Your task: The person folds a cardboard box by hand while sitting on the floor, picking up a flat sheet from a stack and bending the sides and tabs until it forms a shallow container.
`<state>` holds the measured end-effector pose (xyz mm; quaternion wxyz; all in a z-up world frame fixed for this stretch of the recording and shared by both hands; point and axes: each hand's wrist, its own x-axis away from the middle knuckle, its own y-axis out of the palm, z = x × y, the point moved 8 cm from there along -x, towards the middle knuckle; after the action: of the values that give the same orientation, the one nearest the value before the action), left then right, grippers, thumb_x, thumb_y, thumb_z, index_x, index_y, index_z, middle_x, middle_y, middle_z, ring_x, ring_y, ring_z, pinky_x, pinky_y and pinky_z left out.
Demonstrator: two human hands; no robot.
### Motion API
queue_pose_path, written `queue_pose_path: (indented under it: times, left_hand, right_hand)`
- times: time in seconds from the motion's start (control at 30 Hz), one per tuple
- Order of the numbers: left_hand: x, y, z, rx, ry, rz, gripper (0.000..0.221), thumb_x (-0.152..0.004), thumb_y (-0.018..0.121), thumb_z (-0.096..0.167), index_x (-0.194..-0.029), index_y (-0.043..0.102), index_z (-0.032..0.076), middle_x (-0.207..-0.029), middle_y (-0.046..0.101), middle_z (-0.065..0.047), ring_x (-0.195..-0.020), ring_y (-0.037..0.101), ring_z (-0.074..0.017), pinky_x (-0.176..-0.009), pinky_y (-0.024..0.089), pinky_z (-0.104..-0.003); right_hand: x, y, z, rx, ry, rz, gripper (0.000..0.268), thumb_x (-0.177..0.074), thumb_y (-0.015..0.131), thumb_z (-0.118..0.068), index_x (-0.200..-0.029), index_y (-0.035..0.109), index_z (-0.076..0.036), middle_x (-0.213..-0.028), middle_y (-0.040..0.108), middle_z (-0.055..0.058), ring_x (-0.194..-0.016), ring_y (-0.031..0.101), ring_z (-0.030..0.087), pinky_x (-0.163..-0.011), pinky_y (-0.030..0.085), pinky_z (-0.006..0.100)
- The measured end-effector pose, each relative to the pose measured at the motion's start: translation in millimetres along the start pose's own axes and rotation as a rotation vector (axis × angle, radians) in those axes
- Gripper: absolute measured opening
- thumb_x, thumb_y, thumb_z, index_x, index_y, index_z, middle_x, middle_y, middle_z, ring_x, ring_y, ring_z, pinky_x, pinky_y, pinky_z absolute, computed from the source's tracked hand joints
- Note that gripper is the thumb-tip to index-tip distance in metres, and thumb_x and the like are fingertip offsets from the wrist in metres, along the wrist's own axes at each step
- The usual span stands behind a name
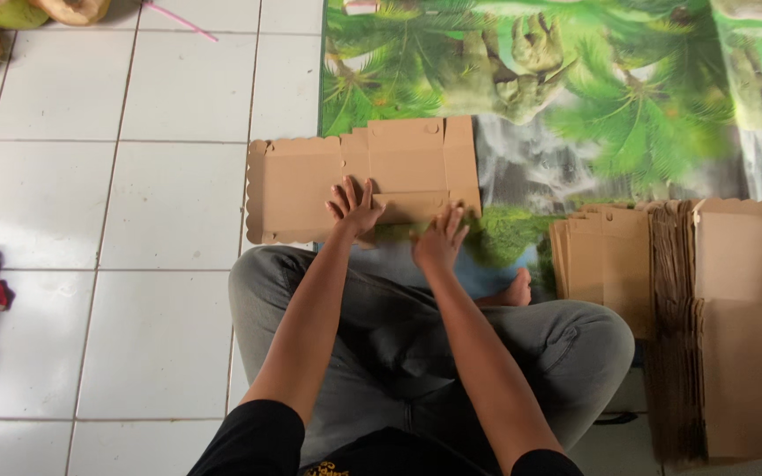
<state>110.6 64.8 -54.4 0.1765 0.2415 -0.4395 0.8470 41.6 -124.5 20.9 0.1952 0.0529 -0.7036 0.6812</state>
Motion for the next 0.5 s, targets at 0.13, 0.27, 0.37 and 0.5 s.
queue_pose_path:
  times: [0.13,0.27,0.37,0.5]
  left_hand:
    - [-4,3,0,-0.058,-0.041,0.015,0.082,-0.093,0.02,0.08,-0.155,-0.013,0.039,-0.152,-0.043,-0.008,-0.136,-0.039,-0.044,-0.109,-0.016,-0.069]
    - [12,-7,9,-0.06,-0.06,-0.015,0.082,-0.091,0.01,0.081,-0.155,-0.015,0.038,-0.154,-0.039,-0.009,-0.138,-0.036,-0.0448,-0.112,-0.014,-0.068]
    - [23,-12,12,-0.034,-0.053,-0.01,0.084,-0.091,0.01,0.083,-0.156,-0.014,0.036,-0.154,-0.039,-0.01,-0.138,-0.036,-0.0444,-0.112,-0.015,-0.067]
    - [51,-32,40,0.062,0.035,-0.051,0.103,-0.082,0.022,0.094,-0.159,-0.007,0.031,-0.156,-0.037,-0.01,-0.139,-0.034,-0.0454,-0.112,-0.013,-0.067]
  right_hand:
    - [18,-4,-40,0.173,-0.137,0.136,0.064,-0.103,0.044,-0.046,-0.151,0.033,-0.006,-0.164,0.002,0.02,-0.151,-0.005,0.04,-0.118,0.013,0.058]
    - [46,-7,-86,-0.045,-0.376,0.219,0.062,-0.097,0.056,-0.043,-0.145,0.045,-0.005,-0.161,0.019,0.021,-0.15,0.003,0.043,-0.117,0.018,0.059]
    - [57,-18,-89,-0.082,-0.402,0.145,0.059,-0.098,0.052,-0.045,-0.146,0.044,-0.012,-0.162,0.014,0.021,-0.151,-0.002,0.042,-0.117,0.015,0.058]
    - [9,17,-44,0.043,-0.236,0.014,0.067,-0.097,0.048,-0.059,-0.151,0.036,-0.021,-0.164,-0.008,0.018,-0.15,-0.014,0.038,-0.119,0.006,0.058]
